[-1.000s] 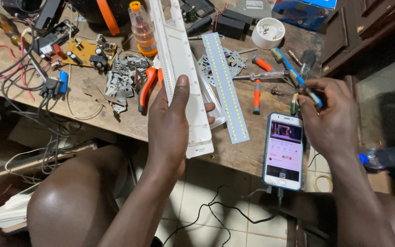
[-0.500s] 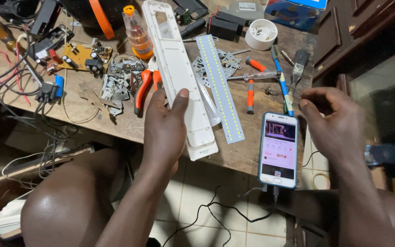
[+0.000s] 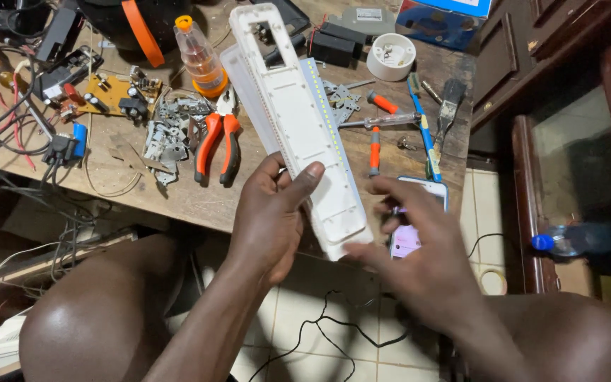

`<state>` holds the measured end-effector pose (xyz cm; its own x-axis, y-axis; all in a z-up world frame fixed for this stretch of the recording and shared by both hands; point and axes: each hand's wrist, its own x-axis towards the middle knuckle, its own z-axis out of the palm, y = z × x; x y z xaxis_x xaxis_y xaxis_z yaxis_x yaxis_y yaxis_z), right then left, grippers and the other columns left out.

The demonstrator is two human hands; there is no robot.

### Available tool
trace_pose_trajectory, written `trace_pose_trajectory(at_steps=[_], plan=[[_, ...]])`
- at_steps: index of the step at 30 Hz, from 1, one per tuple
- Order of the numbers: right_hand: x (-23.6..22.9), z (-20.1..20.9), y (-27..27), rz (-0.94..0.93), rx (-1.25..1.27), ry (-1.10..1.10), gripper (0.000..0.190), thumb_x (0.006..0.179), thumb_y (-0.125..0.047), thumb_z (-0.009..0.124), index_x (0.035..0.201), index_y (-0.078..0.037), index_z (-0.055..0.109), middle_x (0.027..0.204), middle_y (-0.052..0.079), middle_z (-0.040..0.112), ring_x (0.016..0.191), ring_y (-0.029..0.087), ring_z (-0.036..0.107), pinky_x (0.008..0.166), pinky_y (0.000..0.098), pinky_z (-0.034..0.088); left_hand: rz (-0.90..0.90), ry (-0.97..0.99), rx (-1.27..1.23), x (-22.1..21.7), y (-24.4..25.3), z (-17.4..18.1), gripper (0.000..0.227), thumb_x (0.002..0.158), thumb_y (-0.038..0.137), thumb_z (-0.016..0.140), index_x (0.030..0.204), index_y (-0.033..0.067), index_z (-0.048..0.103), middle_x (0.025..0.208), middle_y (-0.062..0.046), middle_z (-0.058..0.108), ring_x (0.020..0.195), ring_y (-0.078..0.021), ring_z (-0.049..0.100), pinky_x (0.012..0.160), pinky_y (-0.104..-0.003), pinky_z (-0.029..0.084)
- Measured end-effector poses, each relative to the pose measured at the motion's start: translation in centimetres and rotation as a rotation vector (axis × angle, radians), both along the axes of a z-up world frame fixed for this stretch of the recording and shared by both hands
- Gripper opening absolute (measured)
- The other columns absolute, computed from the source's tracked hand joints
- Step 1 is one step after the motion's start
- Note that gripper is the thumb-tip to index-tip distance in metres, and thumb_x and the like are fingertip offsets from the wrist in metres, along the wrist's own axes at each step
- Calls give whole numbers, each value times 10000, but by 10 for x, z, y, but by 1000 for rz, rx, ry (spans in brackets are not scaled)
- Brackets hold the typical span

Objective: The person cleans a white plastic electronic housing using a brush and a toothbrush, and then handles a plastic water bottle.

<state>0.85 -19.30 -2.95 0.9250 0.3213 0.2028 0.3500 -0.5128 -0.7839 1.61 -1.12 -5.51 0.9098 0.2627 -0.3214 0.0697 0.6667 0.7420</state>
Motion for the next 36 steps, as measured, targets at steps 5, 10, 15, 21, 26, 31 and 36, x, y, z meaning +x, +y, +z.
trace_pose_trajectory(at_steps=[5,10,15,21,26,31,36], plan=[[-10,-15,10,52,-74,-223,798,775,-360,875,1409,-18,531,1331,143,647,1236,299,601,1058,393,452,-66,-46,18,-4,-7,5,380,849,29,724,1212,-49,644,1123,-183,763,987,-221,707,935,-349,578],[-3,-17,0,78,-68,-219,631,807,-236,860,1358,-40,626,1286,140,679,1188,260,657,1048,362,478,-176,-12,206,-1,-8,1,323,907,73,669,1206,-45,650,1136,-142,773,1030,-192,702,962,-324,563],[-7,-27,2,72,-15,-220,558,839,-192,846,1355,-105,652,1329,153,671,1213,245,670,1013,332,506,-245,3,450,-1,-2,16,330,948,163,606,1250,38,653,1142,-89,769,1020,-166,712,886,-329,583],[-6,-33,4,27,-69,-450,537,848,-180,867,1318,-36,653,1344,250,656,1194,352,677,1039,415,527,-231,-92,1139,-2,2,9,352,971,405,519,1123,120,658,994,-62,789,952,-248,741,781,-376,526],[-8,-44,8,11,-166,-564,516,875,-184,868,1309,-12,647,1347,277,633,1171,410,658,991,472,528,-193,-189,1413,-3,5,-2,249,1006,270,537,1023,39,630,918,-201,720,864,-422,650,707,-494,472],[-12,-45,20,86,-212,-552,543,852,-4,794,1342,19,561,1379,321,546,1187,489,604,972,540,509,-130,-213,1638,-7,11,-7,256,967,233,645,1022,-16,626,873,-238,647,826,-474,610,694,-544,460],[-12,-44,24,110,-276,-415,599,746,-18,781,1309,-21,577,1380,255,528,1071,400,528,931,482,490,-154,-250,1665,-7,14,-7,341,942,210,671,1142,-63,637,1053,-265,654,970,-475,614,834,-528,482]])
